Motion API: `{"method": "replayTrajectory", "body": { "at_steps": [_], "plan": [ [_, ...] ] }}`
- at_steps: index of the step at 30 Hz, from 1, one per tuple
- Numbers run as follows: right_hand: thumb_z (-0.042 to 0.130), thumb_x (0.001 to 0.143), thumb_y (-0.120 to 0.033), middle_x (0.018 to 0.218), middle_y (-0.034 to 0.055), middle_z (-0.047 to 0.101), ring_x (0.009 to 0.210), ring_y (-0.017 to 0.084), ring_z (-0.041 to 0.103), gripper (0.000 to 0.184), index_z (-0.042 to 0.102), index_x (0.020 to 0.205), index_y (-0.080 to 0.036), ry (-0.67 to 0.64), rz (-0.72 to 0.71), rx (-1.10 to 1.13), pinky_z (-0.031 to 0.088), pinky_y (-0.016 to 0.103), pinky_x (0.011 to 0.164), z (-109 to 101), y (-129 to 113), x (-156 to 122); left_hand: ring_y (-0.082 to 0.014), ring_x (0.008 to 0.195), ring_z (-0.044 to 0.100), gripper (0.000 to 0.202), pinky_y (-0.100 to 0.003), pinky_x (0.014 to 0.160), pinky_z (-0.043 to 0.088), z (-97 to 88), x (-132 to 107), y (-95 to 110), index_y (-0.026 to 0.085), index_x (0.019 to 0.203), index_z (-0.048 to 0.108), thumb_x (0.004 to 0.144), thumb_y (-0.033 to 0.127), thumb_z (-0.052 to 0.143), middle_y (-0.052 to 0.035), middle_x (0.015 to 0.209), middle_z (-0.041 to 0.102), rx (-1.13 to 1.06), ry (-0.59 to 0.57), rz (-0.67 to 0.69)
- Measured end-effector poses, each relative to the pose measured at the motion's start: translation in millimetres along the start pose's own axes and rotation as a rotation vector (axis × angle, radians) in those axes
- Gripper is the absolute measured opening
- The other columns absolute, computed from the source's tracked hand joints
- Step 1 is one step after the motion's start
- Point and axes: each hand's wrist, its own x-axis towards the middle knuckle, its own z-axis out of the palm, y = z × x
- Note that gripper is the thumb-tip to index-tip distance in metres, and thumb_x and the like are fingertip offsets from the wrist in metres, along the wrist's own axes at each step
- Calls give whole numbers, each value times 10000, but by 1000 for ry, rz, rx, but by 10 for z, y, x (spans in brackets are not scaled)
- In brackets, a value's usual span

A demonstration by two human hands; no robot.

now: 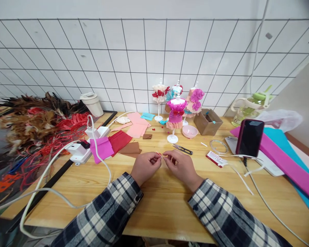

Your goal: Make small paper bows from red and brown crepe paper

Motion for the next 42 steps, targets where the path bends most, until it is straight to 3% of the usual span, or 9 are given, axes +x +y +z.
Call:
{"method": "replayTrajectory", "body": {
  "at_steps": [6, 10, 16, 22, 27, 36, 42],
  "plan": [
    [483, 915, -331, 865, 25, 679, 769, 142, 613, 206, 666, 938, -240, 5, -92, -148, 403, 246, 624, 11, -3, -26, -107, 570, 602, 141, -199, 565, 469, 6, -5, -2, 156, 775, 691, 772, 215, 562, -19, 693, 696, 9, 3, 4],
    [492, 901, -316, 840, 19, 680, 719, 136, 608, 190, 664, 925, -239, 0, -75, -162, 383, 250, 586, 4, -33, -26, -100, 553, 592, 137, -193, 548, 449, -8, -23, 62, 160, 757, 694, 764, 213, 568, -10, 669, 691, 57, -9, 8],
    [567, 802, -248, 735, -5, 659, 614, 121, 571, 81, 635, 830, -215, 2, 94, 74, 411, 237, 584, 52, -26, -11, -93, 529, 575, 138, -182, 522, 436, 9, -34, 74, 151, 737, 693, 760, 216, 574, -8, 642, 682, 20, -5, 20],
    [575, 772, -277, 669, -3, 626, 507, 103, 498, 103, 634, 772, -193, 10, 266, 318, 384, 223, 495, 106, 14, 12, -111, 553, 606, 128, -186, 523, 465, 23, -8, 35, 131, 743, 690, 748, 204, 585, -29, 672, 698, -92, -5, -37],
    [592, 774, -344, 677, 5, 632, 495, 98, 481, 178, 654, 808, -181, 24, 344, 436, 361, 217, 468, 119, 36, 23, -157, 690, 682, 192, -233, 652, 534, 10, -1, 7, 136, 853, 717, 786, 271, 599, -64, 785, 739, -215, -45, -50],
    [584, 801, -307, 780, 34, 723, 601, 137, 611, 174, 714, 841, -198, 56, 254, 386, 478, 249, 579, 117, 18, -2, -187, 721, 694, 220, -270, 679, 556, 70, 0, -52, 130, 840, 712, 754, 319, 642, -89, 799, 741, -418, -42, -167],
    [582, 808, -286, 809, 32, 735, 645, 147, 639, 177, 731, 877, -219, 37, 195, 319, 499, 259, 619, 139, 51, -9, -156, 629, 664, 186, -240, 609, 528, 42, 27, -75, 113, 775, 698, 721, 284, 650, -78, 713, 721, -385, -33, -174]
  ]
}}
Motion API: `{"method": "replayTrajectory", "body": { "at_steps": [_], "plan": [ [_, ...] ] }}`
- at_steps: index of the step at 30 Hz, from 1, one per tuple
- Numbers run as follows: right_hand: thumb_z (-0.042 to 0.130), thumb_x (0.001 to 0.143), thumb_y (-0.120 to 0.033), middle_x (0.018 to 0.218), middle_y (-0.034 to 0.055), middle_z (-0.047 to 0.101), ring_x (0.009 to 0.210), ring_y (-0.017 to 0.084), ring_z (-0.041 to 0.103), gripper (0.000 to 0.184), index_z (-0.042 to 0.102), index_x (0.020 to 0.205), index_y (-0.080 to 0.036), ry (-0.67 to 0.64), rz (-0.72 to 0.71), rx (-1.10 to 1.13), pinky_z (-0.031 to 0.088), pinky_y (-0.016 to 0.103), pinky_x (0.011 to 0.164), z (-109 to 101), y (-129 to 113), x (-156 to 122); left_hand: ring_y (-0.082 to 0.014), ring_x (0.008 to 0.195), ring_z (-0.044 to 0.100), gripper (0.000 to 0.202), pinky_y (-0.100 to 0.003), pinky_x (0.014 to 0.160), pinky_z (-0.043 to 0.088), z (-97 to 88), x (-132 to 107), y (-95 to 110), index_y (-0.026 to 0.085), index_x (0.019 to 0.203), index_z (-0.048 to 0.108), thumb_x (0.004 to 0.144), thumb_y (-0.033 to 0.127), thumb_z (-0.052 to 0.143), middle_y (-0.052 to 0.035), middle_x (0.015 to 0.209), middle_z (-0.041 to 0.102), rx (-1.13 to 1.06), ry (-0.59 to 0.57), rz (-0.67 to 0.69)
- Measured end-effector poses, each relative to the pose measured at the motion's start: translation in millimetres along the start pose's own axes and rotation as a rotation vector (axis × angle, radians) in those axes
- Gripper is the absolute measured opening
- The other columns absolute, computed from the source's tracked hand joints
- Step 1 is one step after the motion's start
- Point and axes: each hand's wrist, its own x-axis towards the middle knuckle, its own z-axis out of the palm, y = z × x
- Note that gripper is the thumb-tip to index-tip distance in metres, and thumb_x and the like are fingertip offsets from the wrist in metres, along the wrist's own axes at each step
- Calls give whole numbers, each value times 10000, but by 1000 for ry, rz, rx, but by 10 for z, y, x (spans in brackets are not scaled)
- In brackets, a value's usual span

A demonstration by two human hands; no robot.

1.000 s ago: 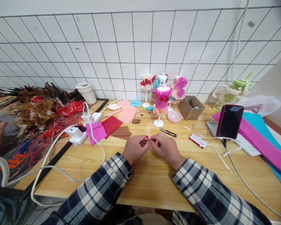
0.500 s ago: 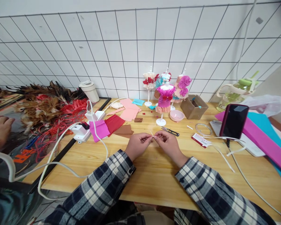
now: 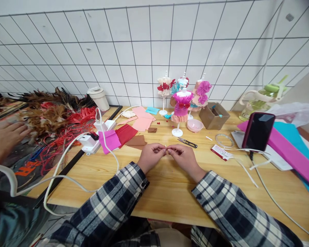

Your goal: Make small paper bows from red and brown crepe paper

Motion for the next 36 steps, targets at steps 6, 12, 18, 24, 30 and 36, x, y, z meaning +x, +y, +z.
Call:
{"method": "replayTrajectory", "body": {
  "at_steps": [6, 12, 18, 24, 30, 36],
  "plan": [
    [585, 810, -287, 818, 9, 732, 644, 142, 631, 175, 721, 913, -247, -31, -51, -110, 485, 264, 629, -7, 11, -5, -142, 587, 635, 182, -233, 577, 508, 2, 12, 20, 109, 716, 690, 685, 285, 661, -65, 660, 707, 28, 10, -40],
    [552, 843, -324, 874, 18, 726, 702, 159, 632, 178, 700, 905, -249, -51, -74, -257, 455, 277, 654, -33, -15, -22, -123, 555, 608, 147, -215, 547, 481, 27, -11, 83, 121, 655, 674, 677, 264, 647, -38, 621, 690, 63, 6, -55],
    [545, 831, -296, 779, 4, 696, 649, 140, 602, 133, 657, 857, -230, -74, -25, -268, 415, 253, 604, -30, -61, -8, -132, 568, 626, 157, -229, 570, 494, 44, -24, 82, 113, 689, 677, 677, 265, 644, -57, 656, 704, 3, -18, -86],
    [550, 823, -280, 749, -12, 677, 625, 125, 578, 101, 632, 849, -228, -74, -23, -272, 383, 239, 580, -44, -80, -13, -149, 604, 638, 204, -234, 574, 497, 54, -20, 86, 106, 731, 701, 685, 298, 652, -78, 700, 717, 37, -12, -60],
    [551, 806, -279, 719, -19, 656, 602, 121, 566, 88, 620, 824, -228, -55, -12, -236, 389, 238, 571, -39, -70, -5, -154, 620, 653, 189, -240, 601, 516, 62, -1, 51, 116, 731, 704, 680, 292, 660, -74, 718, 726, 27, -1, -84],
    [545, 744, -263, 624, -31, 587, 502, 109, 507, 56, 568, 758, -215, 10, 128, -27, 381, 231, 494, 6, -11, 42, -149, 612, 649, 155, -245, 605, 522, 35, 25, 45, 125, 727, 689, 677, 270, 668, -58, 671, 710, -51, 11, -87]
  ]
}}
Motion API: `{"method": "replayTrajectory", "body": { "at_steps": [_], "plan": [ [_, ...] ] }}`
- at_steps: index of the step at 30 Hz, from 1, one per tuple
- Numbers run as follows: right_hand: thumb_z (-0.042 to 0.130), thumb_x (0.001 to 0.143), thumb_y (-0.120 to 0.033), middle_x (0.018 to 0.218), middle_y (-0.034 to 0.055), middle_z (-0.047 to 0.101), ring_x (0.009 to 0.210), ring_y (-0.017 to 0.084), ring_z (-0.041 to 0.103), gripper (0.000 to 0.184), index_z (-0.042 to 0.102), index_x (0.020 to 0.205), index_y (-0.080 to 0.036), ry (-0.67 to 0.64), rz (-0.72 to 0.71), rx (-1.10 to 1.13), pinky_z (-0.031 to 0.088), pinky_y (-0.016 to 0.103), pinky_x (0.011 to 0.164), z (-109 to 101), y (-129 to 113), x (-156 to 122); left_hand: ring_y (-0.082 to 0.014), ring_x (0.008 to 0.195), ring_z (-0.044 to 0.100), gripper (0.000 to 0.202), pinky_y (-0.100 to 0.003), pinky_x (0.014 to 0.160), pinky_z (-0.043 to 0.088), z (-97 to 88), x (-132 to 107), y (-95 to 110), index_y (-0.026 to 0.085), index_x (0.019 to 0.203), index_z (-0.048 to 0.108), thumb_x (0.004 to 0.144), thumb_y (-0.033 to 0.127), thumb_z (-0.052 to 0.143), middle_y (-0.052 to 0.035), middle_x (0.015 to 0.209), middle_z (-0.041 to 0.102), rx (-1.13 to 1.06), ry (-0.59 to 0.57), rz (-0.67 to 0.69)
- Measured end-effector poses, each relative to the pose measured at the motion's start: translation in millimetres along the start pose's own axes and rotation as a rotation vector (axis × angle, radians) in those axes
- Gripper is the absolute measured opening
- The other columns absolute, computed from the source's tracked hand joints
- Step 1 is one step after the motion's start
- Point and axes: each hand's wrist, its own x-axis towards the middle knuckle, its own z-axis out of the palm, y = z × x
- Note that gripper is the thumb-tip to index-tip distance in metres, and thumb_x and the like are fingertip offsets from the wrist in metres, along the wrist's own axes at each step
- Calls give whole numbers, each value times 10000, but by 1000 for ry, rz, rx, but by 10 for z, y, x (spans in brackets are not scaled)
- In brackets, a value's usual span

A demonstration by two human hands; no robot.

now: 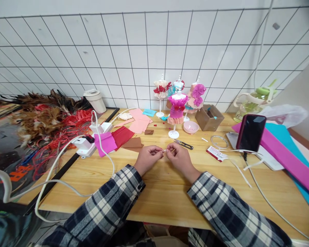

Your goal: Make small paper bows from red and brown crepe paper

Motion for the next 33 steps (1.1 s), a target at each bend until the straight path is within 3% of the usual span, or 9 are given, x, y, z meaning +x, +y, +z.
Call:
{"method": "replayTrajectory", "body": {
  "at_steps": [8, 12, 15, 18, 21, 24, 26, 29, 33],
  "plan": [
    [546, 673, -313, 556, -88, 467, 386, 53, 393, 149, 461, 726, -202, -24, 337, 648, 365, 196, 406, -36, 53, 103, -195, 841, 676, 172, -285, 721, 541, -100, -8, 47, 106, 693, 643, 667, 260, 714, -119, 1032, 692, -386, -71, -96],
    [554, 660, -307, 561, -95, 457, 385, 41, 375, 169, 457, 748, -199, 6, 420, 752, 372, 177, 388, -51, 90, 113, -238, 950, 677, 137, -313, 758, 543, -151, 1, 53, 144, 719, 528, 708, 191, 656, -120, 1039, 701, -685, -114, -196],
    [547, 662, -299, 589, -85, 481, 396, 44, 405, 162, 461, 757, -201, 48, 440, 706, 380, 168, 369, -54, 116, 130, -238, 996, 668, 135, -326, 802, 542, -177, -4, 86, 171, 767, 478, 746, 179, 611, -126, 1062, 699, -780, -174, -247],
    [543, 690, -323, 820, 2, 620, 502, 72, 540, 173, 467, 782, -197, 174, 370, 599, 425, 173, 383, -207, 44, 189, -217, 1029, 656, 122, -295, 827, 540, -185, -12, 110, 183, 787, 476, 764, 181, 596, -108, 1067, 703, -819, -163, -279],
    [526, 768, -384, 1086, 76, 634, 631, 104, 628, 206, 458, 835, -202, 428, 103, 472, 485, 200, 469, -633, -131, 300, -212, 1013, 663, 105, -276, 802, 552, -176, -13, 110, 186, 773, 486, 760, 180, 590, -93, 1021, 719, -837, -143, -313],
    [487, 831, -413, 1029, 76, 656, 654, 123, 638, 221, 473, 905, -206, 756, -129, 217, 508, 255, 583, -1229, -239, 492, -195, 951, 685, 99, -256, 787, 554, -158, -10, 105, 180, 761, 498, 740, 142, 587, -88, 952, 734, -832, -145, -334],
    [469, 850, -396, 971, 73, 670, 694, 154, 641, 216, 526, 918, -199, 899, -109, -88, 497, 301, 663, -1592, -192, 672, -186, 926, 692, 104, -250, 785, 555, -149, -7, 103, 178, 755, 500, 729, 123, 585, -84, 925, 737, -828, -138, -343],
    [510, 822, -358, 863, 81, 685, 770, 223, 630, 207, 619, 885, -194, 863, 67, -555, 455, 370, 744, -1943, 38, 958, -184, 918, 693, 118, -252, 783, 557, -152, 1, 98, 180, 741, 487, 731, 116, 585, -79, 915, 737, -828, -116, -348],
    [540, 805, -331, 847, 121, 697, 818, 252, 618, 228, 701, 879, -186, 594, 205, -883, 435, 348, 703, -2082, 391, 1187, -196, 905, 696, 136, -272, 782, 559, -168, 17, 76, 176, 740, 474, 743, 128, 602, -82, 903, 735, -793, -102, -312]
  ]
}}
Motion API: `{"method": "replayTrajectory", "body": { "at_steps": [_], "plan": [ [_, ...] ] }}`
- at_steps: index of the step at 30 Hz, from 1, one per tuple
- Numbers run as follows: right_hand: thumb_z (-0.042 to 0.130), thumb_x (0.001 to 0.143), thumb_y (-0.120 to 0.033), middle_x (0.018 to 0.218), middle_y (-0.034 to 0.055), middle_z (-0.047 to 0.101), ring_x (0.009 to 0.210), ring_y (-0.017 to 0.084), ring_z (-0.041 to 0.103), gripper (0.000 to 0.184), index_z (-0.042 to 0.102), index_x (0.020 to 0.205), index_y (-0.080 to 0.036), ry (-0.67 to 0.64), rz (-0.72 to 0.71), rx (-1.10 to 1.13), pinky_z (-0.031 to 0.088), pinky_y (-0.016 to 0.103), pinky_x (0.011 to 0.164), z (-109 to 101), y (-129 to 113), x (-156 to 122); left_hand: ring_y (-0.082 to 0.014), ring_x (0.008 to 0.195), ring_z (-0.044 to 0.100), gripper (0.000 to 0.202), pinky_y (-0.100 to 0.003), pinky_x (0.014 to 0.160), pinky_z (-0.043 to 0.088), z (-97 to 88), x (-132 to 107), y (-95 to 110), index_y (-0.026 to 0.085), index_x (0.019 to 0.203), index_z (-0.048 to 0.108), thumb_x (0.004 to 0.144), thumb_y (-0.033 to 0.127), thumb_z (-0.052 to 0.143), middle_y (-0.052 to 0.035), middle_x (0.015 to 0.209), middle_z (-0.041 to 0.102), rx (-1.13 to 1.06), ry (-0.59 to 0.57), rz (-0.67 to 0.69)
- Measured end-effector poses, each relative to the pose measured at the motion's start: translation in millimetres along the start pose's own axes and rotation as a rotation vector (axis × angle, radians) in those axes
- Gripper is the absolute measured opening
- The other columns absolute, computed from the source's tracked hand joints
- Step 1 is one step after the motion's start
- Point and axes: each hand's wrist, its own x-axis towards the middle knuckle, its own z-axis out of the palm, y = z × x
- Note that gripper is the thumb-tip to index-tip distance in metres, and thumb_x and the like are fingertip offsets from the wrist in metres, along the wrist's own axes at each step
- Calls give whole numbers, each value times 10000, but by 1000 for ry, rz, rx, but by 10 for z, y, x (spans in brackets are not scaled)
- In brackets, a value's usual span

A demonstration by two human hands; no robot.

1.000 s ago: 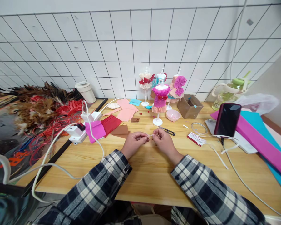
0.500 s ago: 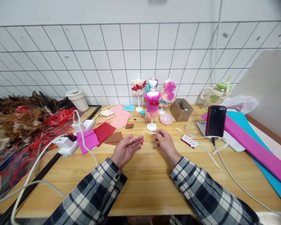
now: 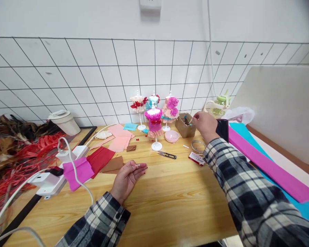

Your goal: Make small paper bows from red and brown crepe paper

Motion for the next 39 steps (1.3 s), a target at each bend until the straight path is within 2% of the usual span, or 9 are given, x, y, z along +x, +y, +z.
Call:
{"method": "replayTrajectory", "body": {
  "at_steps": [5, 11, 19, 25, 27, 30, 32, 35, 39],
  "plan": [
    [445, 880, -276, 912, 146, 698, 847, 249, 629, 317, 705, 1044, -201, -90, -85, -97, 421, 338, 701, 171, 164, -72, -211, 905, 695, 137, -297, 780, 557, -27, 20, -22, 164, 743, 472, 756, 151, 607, -88, 896, 731, 51, 13, 31],
    [479, 847, -307, 945, 103, 700, 869, 247, 619, 286, 702, 1000, -214, 90, -15, 58, 432, 340, 731, 255, 268, -238, -210, 880, 697, 128, -298, 775, 550, -33, 28, -57, 152, 756, 486, 757, 159, 614, -104, 881, 731, 96, 12, 63],
    [362, 819, -152, 936, 74, 663, 877, 200, 599, 389, 625, 1103, -184, 220, -99, 423, 441, 369, 845, 163, 234, 32, -196, 837, 697, 157, -282, 751, 541, 14, 20, -46, 145, 727, 496, 727, 177, 650, -99, 842, 733, 162, 40, 77],
    [339, 871, -229, 961, 94, 574, 880, 199, 564, 347, 507, 1167, -166, 483, 63, 787, 444, 361, 785, 48, -220, -667, -168, 752, 695, 167, -267, 710, 534, 22, 12, -43, 149, 726, 485, 723, 185, 648, -83, 780, 730, 157, 64, 106],
    [356, 875, -260, 940, 73, 576, 813, 176, 557, 326, 517, 1146, -183, 394, 113, 963, 452, 331, 738, 118, -502, -1103, -164, 736, 693, 169, -263, 697, 532, 17, 20, -67, 148, 719, 483, 718, 181, 649, -79, 770, 727, 168, 72, 101],
    [505, 823, -302, 845, 40, 625, 674, 143, 537, 237, 640, 983, -192, -192, -27, 1067, 449, 279, 633, 216, -914, -1679, -172, 751, 693, 178, -279, 710, 532, 3, 31, -105, 149, 711, 480, 708, 183, 655, -79, 783, 723, 174, 58, 106],
    [546, 805, -292, 905, 46, 654, 711, 146, 556, 223, 685, 957, -206, -416, -135, 1068, 454, 277, 648, 238, -1095, -1906, -178, 762, 692, 189, -288, 716, 533, -1, 33, -116, 153, 715, 476, 698, 185, 662, -76, 789, 721, 167, 48, 124],
    [548, 806, -259, 925, 45, 675, 810, 171, 584, 204, 721, 913, -232, -492, -226, 1036, 467, 311, 726, 222, -1199, -2034, -166, 740, 689, 197, -287, 719, 532, 4, 25, -110, 157, 717, 476, 695, 197, 669, -63, 781, 715, 155, 53, 148],
    [592, 777, -225, 999, 51, 654, 993, 219, 559, 183, 728, 895, -258, -364, -358, 928, 426, 409, 905, 183, -1204, -2082, -148, 722, 679, 190, -272, 716, 525, 11, 16, -96, 150, 697, 488, 698, 205, 671, -52, 776, 711, 162, 60, 159]
  ]
}}
